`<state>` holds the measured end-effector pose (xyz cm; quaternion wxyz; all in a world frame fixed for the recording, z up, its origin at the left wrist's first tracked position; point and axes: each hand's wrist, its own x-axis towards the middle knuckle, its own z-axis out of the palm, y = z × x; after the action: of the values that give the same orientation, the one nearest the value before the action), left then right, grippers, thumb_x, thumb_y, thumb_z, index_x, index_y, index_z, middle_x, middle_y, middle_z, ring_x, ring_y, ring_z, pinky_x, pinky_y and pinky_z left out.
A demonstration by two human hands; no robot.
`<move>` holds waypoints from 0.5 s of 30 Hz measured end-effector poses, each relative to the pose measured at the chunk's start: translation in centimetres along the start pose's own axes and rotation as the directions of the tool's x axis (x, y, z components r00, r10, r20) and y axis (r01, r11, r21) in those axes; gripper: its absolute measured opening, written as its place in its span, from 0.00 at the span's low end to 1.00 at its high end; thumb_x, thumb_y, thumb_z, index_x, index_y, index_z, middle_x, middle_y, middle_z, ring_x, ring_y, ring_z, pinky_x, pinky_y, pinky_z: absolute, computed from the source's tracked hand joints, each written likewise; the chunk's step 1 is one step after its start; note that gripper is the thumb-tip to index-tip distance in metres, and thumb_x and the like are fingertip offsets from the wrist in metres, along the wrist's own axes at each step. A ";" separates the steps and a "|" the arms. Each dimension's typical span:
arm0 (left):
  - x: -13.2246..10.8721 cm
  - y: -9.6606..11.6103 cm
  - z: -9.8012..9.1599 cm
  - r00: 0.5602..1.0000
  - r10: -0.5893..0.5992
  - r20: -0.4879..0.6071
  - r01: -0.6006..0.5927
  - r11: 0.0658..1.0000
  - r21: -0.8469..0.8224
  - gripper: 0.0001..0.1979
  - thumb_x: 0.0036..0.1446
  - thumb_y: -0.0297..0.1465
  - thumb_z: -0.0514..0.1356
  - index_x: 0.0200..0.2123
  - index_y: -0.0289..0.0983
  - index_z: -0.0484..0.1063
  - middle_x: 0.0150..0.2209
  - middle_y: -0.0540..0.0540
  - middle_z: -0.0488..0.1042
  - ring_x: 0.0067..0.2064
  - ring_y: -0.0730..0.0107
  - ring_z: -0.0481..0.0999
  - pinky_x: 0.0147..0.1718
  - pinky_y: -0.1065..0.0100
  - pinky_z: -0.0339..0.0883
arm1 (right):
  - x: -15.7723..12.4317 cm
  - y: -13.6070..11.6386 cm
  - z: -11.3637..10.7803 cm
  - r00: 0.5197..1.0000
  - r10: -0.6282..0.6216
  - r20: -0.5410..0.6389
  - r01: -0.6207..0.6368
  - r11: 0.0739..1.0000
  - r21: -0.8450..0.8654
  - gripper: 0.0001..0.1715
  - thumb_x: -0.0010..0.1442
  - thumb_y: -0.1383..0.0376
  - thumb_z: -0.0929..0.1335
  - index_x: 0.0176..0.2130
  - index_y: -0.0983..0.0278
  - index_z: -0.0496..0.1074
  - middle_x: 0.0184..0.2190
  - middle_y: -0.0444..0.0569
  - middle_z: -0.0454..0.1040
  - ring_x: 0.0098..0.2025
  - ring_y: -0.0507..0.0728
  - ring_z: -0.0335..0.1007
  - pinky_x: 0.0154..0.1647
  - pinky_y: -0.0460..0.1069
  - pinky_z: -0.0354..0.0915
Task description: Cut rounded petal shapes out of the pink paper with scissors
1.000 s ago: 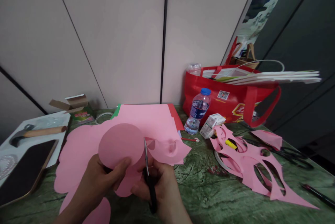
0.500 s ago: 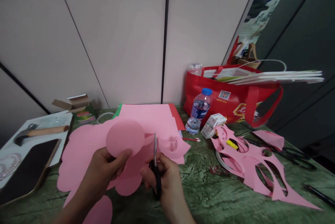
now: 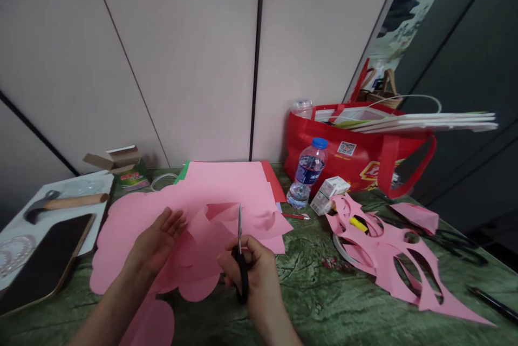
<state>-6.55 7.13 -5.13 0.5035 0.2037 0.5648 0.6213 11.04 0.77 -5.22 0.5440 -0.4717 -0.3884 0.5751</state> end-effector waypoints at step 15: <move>-3.1 -1.0 0.3 0.906 0.252 0.341 -0.422 0.463 0.779 0.17 0.43 0.35 0.62 0.11 0.41 0.59 0.11 0.54 0.58 0.18 0.70 0.54 0.24 0.65 0.40 | 0.1 -0.2 -0.9 0.880 -0.286 -0.379 0.291 0.956 -0.046 0.15 0.49 0.61 0.71 0.38 0.61 0.67 0.27 0.41 0.68 0.31 0.54 0.67 0.30 0.46 0.62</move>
<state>-4.65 4.45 -4.97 0.2577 0.5815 0.6928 0.3399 11.97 0.82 -5.27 0.6916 -0.5080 -0.3373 0.3871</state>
